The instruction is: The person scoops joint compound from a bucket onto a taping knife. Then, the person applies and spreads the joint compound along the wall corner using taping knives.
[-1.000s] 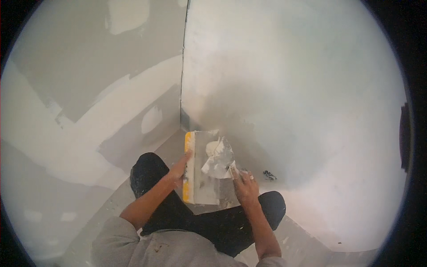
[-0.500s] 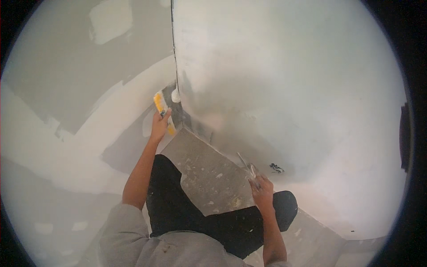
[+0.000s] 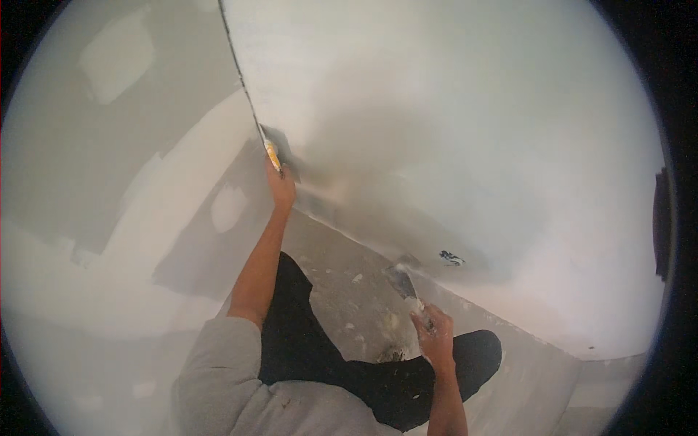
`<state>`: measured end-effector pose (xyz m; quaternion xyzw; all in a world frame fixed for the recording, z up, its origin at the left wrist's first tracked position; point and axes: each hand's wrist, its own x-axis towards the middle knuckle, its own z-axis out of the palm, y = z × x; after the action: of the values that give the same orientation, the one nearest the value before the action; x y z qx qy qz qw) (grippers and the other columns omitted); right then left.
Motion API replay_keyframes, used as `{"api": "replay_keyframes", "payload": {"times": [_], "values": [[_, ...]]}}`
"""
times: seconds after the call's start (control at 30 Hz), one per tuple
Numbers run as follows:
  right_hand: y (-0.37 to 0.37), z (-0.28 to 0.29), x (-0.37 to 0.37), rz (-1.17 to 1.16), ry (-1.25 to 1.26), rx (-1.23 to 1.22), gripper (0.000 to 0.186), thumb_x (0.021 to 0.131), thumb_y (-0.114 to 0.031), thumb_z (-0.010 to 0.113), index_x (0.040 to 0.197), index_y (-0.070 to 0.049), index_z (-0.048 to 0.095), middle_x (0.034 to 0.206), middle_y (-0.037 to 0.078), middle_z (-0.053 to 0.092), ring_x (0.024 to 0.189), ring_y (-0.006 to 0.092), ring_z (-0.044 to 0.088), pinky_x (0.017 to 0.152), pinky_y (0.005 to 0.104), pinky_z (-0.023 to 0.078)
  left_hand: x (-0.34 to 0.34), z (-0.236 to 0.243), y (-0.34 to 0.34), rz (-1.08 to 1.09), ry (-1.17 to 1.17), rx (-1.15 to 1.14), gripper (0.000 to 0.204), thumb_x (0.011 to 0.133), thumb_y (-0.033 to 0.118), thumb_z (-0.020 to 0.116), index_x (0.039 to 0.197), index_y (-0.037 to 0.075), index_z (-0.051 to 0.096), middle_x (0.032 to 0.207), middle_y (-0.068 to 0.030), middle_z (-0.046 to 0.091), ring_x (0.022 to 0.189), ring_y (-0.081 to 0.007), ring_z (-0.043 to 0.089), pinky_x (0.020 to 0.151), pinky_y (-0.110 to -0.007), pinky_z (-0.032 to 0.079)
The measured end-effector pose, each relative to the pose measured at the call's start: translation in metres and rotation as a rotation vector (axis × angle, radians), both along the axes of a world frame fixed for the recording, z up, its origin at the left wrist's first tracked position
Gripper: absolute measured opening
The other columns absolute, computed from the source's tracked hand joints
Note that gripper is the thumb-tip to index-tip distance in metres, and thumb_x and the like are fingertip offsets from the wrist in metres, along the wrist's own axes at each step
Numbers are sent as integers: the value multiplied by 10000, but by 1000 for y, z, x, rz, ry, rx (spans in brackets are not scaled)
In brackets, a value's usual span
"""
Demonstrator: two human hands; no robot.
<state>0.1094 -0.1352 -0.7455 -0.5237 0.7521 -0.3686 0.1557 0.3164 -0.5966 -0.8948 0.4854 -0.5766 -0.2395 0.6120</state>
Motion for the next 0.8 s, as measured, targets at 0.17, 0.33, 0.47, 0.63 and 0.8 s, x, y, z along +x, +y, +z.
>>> {"api": "replay_keyframes", "payload": {"times": [0.17,0.33,0.47,0.63,0.8], "values": [[28,-13,1,-58,19,44,266,834,-72,738,1072,30,676,855,212,660,742,366,656,647,390,491,-57,24,63,-82,-73,-3,737,867,-54,578,1527,-9,253,1511,-225,375,1405,-358,373,1146,-420,310],[35,9,10,-175,-21,6,288,830,-59,745,1087,48,669,868,202,673,800,339,682,750,374,517,-123,79,162,-148,-33,-10,821,821,-71,608,1550,58,252,1539,-201,353,1383,-388,388,1154,-446,314],[53,38,10,-224,-51,155,281,838,-64,743,1085,49,669,902,159,697,777,281,678,772,334,513,-168,88,233,-283,-122,-23,956,761,-59,671,1578,109,203,1593,-133,295,1384,-398,367,1164,-475,299],[96,85,3,-395,-229,2,242,905,-266,726,934,-29,689,758,-3,616,667,77,558,571,231,425,-204,98,329,-491,-105,-53,924,751,-38,683,1560,118,264,1576,-138,323,1340,-432,403,1131,-495,338],[139,89,-19,-527,-421,-242,278,922,-246,682,1072,-19,626,817,16,641,636,89,589,525,232,448,-163,93,368,-855,201,260,598,955,241,616,1456,11,383,1412,-232,489,1217,-347,533,1038,-448,415]]}}
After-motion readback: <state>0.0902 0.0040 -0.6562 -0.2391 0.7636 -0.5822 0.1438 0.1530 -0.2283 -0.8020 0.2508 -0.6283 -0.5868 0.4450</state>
